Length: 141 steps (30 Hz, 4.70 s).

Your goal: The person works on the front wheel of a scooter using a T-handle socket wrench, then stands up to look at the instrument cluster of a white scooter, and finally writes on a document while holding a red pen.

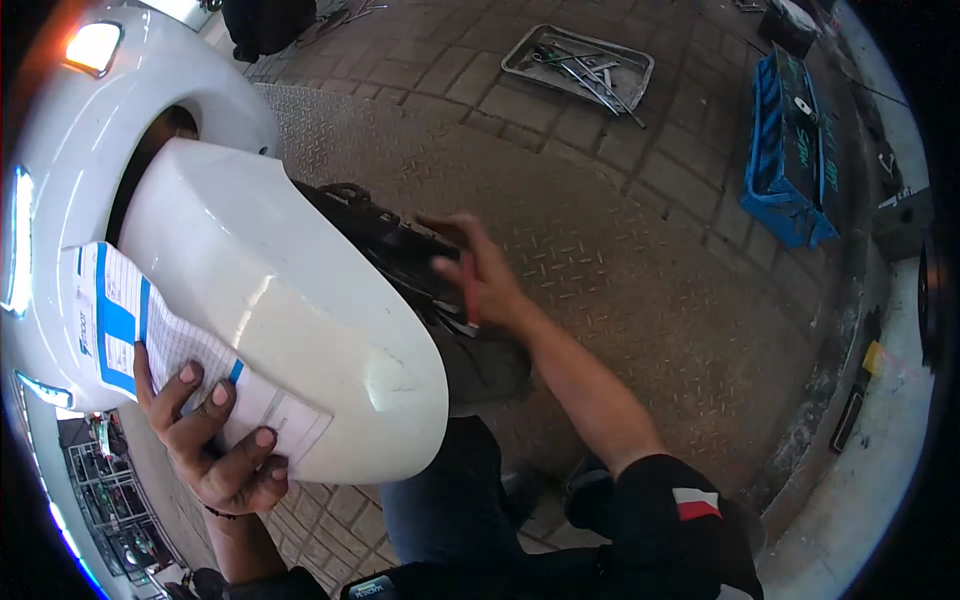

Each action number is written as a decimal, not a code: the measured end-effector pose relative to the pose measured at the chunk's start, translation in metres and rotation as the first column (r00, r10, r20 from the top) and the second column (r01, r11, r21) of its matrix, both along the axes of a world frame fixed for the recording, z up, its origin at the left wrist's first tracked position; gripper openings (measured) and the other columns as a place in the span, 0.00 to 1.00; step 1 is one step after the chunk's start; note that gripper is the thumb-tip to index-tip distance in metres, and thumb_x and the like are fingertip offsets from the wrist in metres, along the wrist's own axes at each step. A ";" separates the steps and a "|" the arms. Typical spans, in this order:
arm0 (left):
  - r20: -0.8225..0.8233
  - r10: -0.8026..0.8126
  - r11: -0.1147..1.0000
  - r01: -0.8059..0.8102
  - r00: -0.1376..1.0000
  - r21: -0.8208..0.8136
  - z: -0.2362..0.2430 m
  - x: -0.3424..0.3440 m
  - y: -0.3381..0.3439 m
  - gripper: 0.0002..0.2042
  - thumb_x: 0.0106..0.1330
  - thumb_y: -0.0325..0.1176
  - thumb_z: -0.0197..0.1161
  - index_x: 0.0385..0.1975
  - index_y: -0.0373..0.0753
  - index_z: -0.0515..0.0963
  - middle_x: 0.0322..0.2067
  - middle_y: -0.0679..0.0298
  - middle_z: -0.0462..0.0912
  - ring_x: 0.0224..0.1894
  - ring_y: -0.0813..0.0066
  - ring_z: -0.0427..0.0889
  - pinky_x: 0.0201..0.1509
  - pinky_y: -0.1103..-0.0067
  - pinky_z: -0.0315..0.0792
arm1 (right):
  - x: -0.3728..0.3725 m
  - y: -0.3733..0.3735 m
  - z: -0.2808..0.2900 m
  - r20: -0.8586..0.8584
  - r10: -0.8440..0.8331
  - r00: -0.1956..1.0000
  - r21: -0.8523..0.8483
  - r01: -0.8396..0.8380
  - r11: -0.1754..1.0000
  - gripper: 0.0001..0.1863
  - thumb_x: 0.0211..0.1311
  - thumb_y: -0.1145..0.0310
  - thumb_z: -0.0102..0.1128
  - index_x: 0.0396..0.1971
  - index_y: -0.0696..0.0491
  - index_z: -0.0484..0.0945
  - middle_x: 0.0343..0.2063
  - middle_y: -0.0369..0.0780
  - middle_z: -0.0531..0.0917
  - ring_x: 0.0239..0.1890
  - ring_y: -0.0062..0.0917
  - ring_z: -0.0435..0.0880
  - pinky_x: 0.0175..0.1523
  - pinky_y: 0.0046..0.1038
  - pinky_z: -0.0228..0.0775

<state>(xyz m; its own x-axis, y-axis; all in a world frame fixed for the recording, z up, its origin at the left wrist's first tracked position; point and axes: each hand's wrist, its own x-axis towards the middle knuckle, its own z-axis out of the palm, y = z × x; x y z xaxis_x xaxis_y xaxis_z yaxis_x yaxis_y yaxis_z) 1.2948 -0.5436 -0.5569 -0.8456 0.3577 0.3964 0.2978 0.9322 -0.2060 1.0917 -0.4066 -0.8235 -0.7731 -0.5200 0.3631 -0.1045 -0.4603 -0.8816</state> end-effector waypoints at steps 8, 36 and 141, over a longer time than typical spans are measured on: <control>0.038 0.101 0.995 -0.101 0.994 0.014 0.009 -0.016 0.012 0.12 0.60 0.49 0.57 0.29 0.48 0.73 0.43 0.59 0.75 0.57 0.50 0.68 0.63 0.35 0.45 | -0.038 -0.058 0.047 -0.254 0.327 0.910 0.060 -0.322 0.945 0.27 0.64 0.59 0.55 0.58 0.55 0.59 0.57 0.53 0.69 0.59 0.45 0.70 0.63 0.38 0.59; 0.206 0.049 0.922 -0.123 0.977 0.366 0.029 -0.019 0.002 0.16 0.44 0.34 0.69 0.34 0.50 0.74 0.47 0.64 0.80 0.52 0.65 0.78 0.67 0.44 0.40 | 0.018 0.021 0.238 0.111 0.127 0.986 0.217 -0.149 0.965 0.23 0.52 0.69 0.67 0.47 0.57 0.69 0.42 0.44 0.79 0.47 0.31 0.78 0.48 0.32 0.70; 0.335 0.151 -0.928 0.017 0.930 0.372 0.325 0.215 -1.857 0.17 0.62 0.28 0.59 0.52 0.38 0.72 0.50 0.63 0.78 0.54 0.67 0.74 0.60 0.70 0.65 | 0.134 -1.624 0.486 0.156 0.121 0.980 0.886 -0.193 0.421 0.16 0.63 0.57 0.58 0.38 0.55 0.80 0.25 0.37 0.80 0.28 0.20 0.76 0.36 0.25 0.70</control>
